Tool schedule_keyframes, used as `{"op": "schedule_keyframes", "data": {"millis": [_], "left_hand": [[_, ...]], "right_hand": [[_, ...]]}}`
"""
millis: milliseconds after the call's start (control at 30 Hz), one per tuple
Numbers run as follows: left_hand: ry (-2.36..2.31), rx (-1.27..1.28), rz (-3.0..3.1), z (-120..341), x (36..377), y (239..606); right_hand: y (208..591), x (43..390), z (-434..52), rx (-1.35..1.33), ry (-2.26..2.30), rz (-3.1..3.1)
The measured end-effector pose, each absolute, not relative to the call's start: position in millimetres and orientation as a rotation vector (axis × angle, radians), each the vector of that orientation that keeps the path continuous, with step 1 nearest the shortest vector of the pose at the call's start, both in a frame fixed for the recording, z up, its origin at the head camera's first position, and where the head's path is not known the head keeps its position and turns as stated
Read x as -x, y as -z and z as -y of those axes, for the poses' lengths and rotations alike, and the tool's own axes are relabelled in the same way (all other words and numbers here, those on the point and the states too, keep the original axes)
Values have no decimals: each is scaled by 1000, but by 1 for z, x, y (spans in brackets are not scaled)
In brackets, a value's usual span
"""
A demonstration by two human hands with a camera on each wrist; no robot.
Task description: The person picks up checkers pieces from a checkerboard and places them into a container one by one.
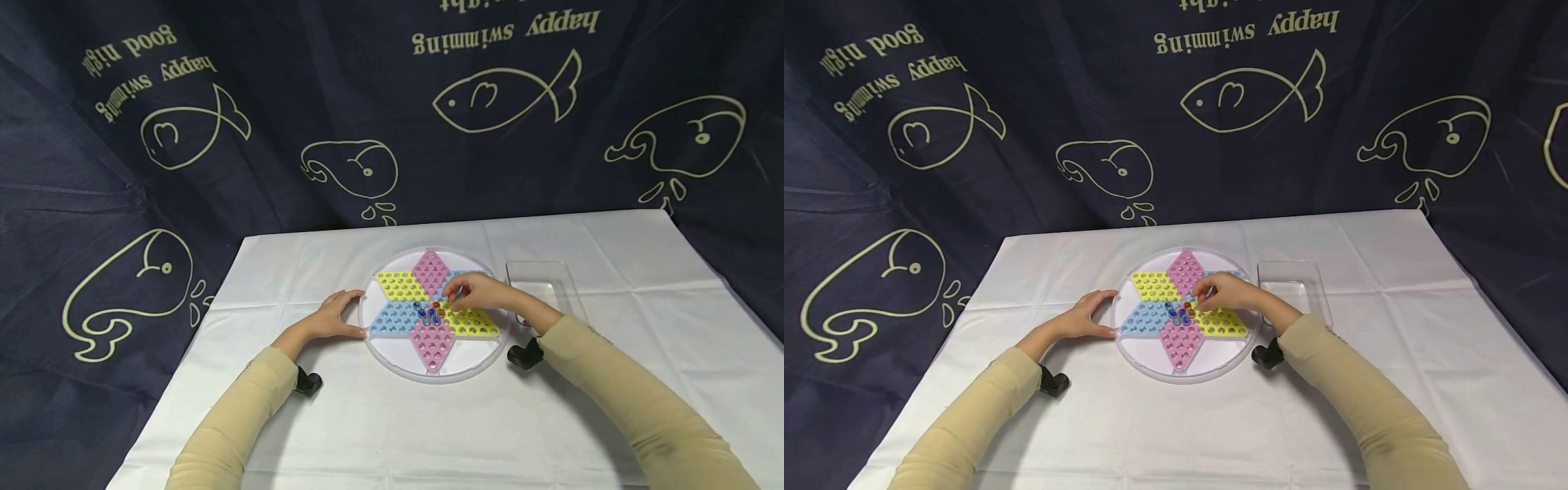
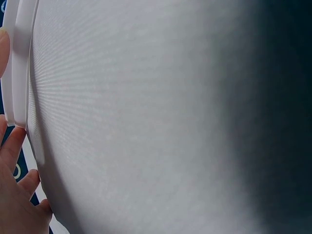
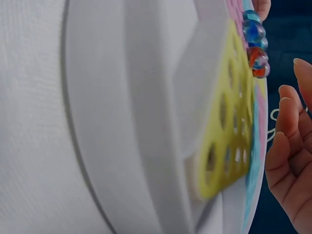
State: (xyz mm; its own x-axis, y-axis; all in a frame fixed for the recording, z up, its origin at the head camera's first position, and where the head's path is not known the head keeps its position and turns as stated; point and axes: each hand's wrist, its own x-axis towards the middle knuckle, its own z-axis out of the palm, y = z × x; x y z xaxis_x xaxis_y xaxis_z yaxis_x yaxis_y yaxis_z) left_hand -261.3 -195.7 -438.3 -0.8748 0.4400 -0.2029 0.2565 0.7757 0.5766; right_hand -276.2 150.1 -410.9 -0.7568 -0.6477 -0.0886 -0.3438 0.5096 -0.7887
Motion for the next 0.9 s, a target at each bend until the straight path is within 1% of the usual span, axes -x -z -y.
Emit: {"op": "schedule_keyframes", "data": {"millis": [300,633,900], "left_hand": [[-789,-536,-2647,195,260,435],[-792,-537,-2648,195,260,436],[-791,-537,-2647,195,259,436]], "right_hand": [[416,274,-141,802,1066,-2370],[421,274,-136,906,1073,-2337],[422,273,-134,919,1064,-2319]]}}
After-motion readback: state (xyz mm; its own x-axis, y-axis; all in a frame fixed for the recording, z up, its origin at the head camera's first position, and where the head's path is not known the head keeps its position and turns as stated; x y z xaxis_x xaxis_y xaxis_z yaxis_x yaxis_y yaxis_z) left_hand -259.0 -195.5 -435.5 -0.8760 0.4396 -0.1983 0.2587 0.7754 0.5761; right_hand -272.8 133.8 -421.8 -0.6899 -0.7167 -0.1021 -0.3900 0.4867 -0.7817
